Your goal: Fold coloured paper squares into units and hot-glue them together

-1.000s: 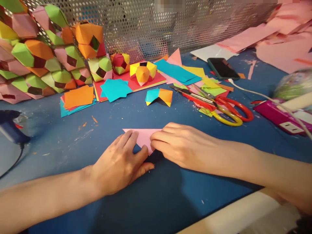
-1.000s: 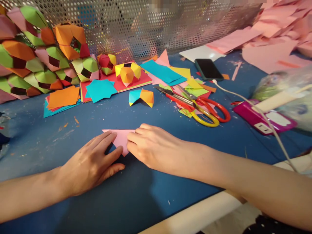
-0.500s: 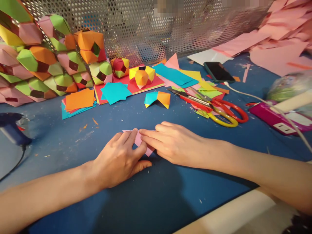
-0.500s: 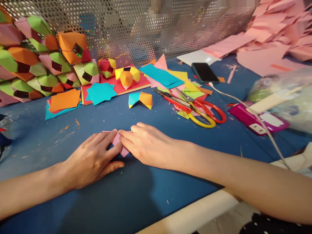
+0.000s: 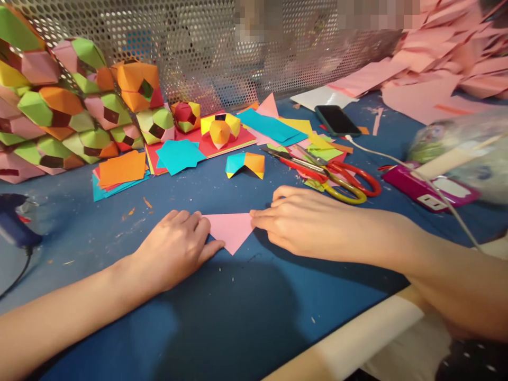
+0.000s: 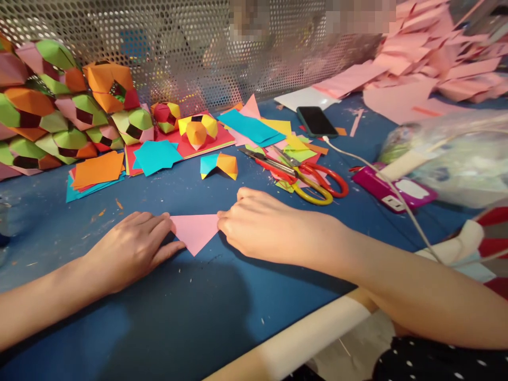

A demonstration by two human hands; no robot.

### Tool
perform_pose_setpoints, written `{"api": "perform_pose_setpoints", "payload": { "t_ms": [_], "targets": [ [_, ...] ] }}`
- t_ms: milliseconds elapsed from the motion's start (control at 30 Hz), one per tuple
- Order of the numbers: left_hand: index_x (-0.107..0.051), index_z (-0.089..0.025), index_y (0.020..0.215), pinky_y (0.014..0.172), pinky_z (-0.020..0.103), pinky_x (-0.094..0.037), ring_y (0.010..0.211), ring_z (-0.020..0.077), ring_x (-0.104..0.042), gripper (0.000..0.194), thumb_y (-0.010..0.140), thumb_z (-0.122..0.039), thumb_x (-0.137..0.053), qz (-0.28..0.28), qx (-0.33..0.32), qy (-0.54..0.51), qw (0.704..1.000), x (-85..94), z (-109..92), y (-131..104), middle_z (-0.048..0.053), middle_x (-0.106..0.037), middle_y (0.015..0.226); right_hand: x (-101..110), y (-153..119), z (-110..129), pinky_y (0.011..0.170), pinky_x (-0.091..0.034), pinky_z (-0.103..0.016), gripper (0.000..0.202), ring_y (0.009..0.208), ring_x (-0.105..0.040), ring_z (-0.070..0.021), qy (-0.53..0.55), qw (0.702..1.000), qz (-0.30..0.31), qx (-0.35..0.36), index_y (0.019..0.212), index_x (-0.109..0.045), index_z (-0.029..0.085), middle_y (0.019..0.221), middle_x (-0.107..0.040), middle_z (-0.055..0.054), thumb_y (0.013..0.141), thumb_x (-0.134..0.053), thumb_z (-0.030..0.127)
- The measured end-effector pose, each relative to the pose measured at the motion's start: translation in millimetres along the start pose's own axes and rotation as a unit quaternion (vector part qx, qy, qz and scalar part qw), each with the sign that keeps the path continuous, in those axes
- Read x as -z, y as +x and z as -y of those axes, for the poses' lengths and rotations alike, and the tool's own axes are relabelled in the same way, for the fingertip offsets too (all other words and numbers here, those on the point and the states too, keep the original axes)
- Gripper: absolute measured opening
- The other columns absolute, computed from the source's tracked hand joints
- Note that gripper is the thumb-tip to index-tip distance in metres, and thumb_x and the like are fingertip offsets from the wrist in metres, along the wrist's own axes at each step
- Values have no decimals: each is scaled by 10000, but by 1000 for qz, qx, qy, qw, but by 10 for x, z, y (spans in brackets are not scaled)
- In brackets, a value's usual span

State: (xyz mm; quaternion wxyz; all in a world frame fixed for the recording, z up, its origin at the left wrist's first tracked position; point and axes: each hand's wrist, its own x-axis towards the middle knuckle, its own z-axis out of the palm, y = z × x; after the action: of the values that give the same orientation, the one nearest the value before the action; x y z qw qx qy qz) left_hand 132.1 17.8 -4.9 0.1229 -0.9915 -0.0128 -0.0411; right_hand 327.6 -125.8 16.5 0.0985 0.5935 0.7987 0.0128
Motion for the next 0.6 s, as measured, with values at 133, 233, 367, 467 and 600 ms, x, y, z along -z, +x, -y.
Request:
{"api": "perform_pose_setpoints", "payload": {
  "t_ms": [133,233,367,467,600],
  "targets": [
    [-619,-130,822,639,412,-503,669,244,-599,382,929,-379,-350,-11,24,7,1000,18,88,-25,86,-620,696,26,45,-35,656,-305,-324,236,607,-534,-159,15,1000,-22,-15,685,-634,157,670,-661,-44,819,-466,59],
    [-596,-119,1036,770,432,-498,908,270,-593,279,901,-285,-416,-56,34,-48,997,-41,121,-5,135,-639,977,7,98,-84,634,-334,-310,231,654,-548,-167,51,997,-50,-34,736,-655,153,680,-660,-44,853,-463,98],
    [-540,-118,1147,890,386,-469,1070,235,-544,298,877,-216,-462,-111,16,-175,978,-167,145,65,152,-563,1196,-72,152,-128,702,-416,-320,223,771,-593,-181,105,986,-126,-16,883,-675,164,788,-683,-50,847,-465,98],
    [-600,-142,967,799,311,-491,888,172,-597,190,895,-200,-433,-129,32,-236,963,-189,174,103,92,-643,962,-90,167,-122,782,-458,-355,252,884,-607,-204,126,964,-230,-34,995,-648,147,936,-686,-77,853,-444,102],
    [-587,-162,803,635,251,-476,687,135,-599,142,861,-227,-475,-150,188,-314,919,-89,192,120,39,-646,768,-64,200,-93,883,-469,-399,318,1033,-575,-228,203,888,-389,-138,1177,-531,119,1106,-626,-129,883,-484,232]
  ]
}}
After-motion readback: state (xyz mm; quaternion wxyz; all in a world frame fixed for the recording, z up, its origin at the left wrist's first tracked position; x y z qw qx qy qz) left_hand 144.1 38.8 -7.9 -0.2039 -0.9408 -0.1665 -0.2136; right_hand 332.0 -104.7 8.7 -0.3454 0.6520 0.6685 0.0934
